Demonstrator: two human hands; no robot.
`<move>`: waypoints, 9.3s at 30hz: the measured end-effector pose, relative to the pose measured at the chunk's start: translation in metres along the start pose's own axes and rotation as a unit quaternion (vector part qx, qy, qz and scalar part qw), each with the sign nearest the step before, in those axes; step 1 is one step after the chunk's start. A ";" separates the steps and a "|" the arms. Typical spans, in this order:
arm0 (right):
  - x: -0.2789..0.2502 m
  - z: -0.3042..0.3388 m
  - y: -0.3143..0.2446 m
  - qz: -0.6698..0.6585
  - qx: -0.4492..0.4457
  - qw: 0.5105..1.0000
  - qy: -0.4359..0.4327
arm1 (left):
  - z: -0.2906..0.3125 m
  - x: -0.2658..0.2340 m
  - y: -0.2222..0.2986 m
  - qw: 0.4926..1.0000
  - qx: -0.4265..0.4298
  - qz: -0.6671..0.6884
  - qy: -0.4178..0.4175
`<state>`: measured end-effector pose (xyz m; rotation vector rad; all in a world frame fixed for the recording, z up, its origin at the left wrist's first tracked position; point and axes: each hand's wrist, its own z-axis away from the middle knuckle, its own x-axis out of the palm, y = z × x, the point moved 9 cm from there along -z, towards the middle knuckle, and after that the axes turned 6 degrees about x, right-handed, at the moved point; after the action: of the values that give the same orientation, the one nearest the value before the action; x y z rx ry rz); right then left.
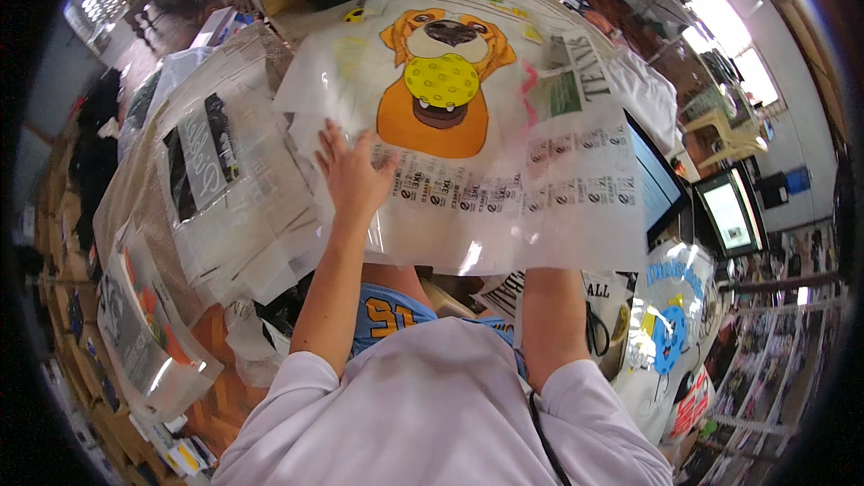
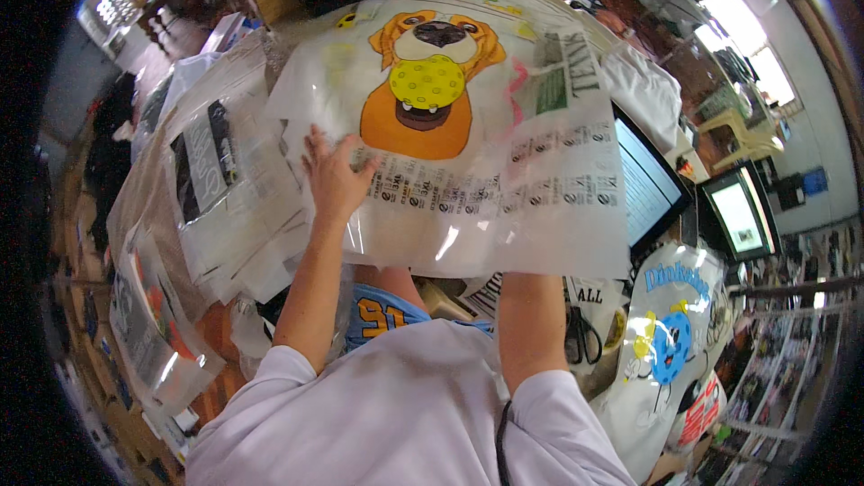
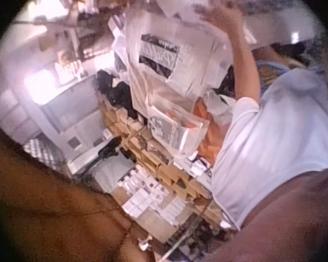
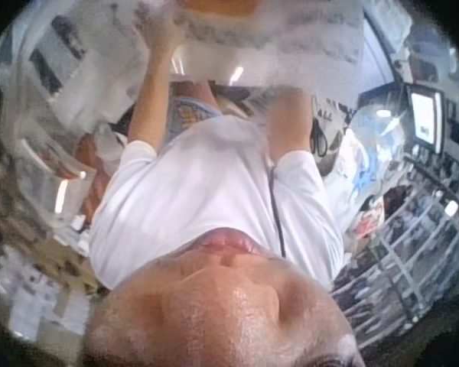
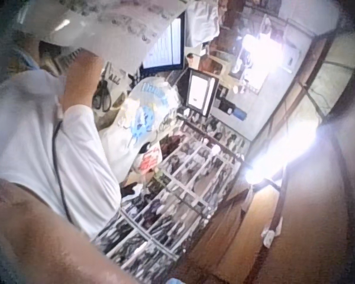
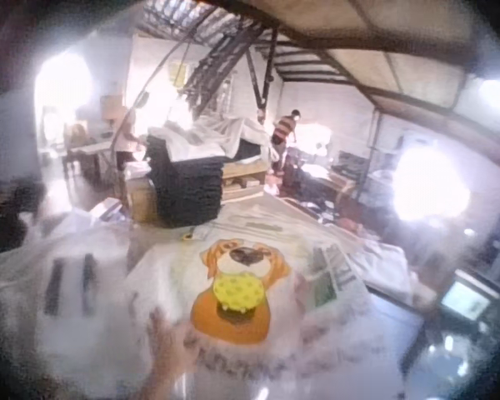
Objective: The person sorts and organizes various large printing transfer sheets on a table, flipping through them, checking a tablet screen, and cutting one sheet using scissors.
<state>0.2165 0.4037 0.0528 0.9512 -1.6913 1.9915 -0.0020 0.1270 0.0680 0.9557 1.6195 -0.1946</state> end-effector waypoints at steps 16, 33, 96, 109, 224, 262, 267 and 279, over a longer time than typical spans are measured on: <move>0.006 0.047 -0.186 0.241 -0.255 0.935 -0.056 | 0.127 -0.032 0.154 0.860 0.324 0.380 -0.108; -0.245 0.334 -0.292 0.850 0.053 0.472 0.228 | 0.213 0.017 0.239 0.834 0.406 0.310 -0.207; -0.115 0.188 -0.201 0.480 0.051 0.874 -0.051 | 0.013 -0.073 -0.533 0.978 -0.119 0.166 0.041; -0.161 0.170 -0.227 0.779 -0.158 0.604 0.065 | -0.026 -0.060 -0.454 0.971 -0.029 -0.198 -0.131; -0.016 0.254 -0.037 0.414 0.005 0.894 -0.171 | 0.078 -0.013 0.160 0.926 0.200 0.305 -0.100; 0.136 0.100 0.023 0.616 0.075 0.773 -0.128 | 0.062 -0.034 0.114 0.947 0.210 0.240 0.050; 0.153 0.168 -0.047 0.520 -0.197 0.815 -0.164 | 0.041 -0.047 0.080 0.944 0.139 0.289 0.077; 0.002 0.187 -0.040 0.513 -0.069 0.855 0.007 | 0.048 -0.023 0.083 0.927 0.148 0.343 0.026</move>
<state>0.2903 0.2322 0.0938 -0.1302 -2.6082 2.3382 0.0888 0.1416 0.1046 1.7152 1.2294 0.0753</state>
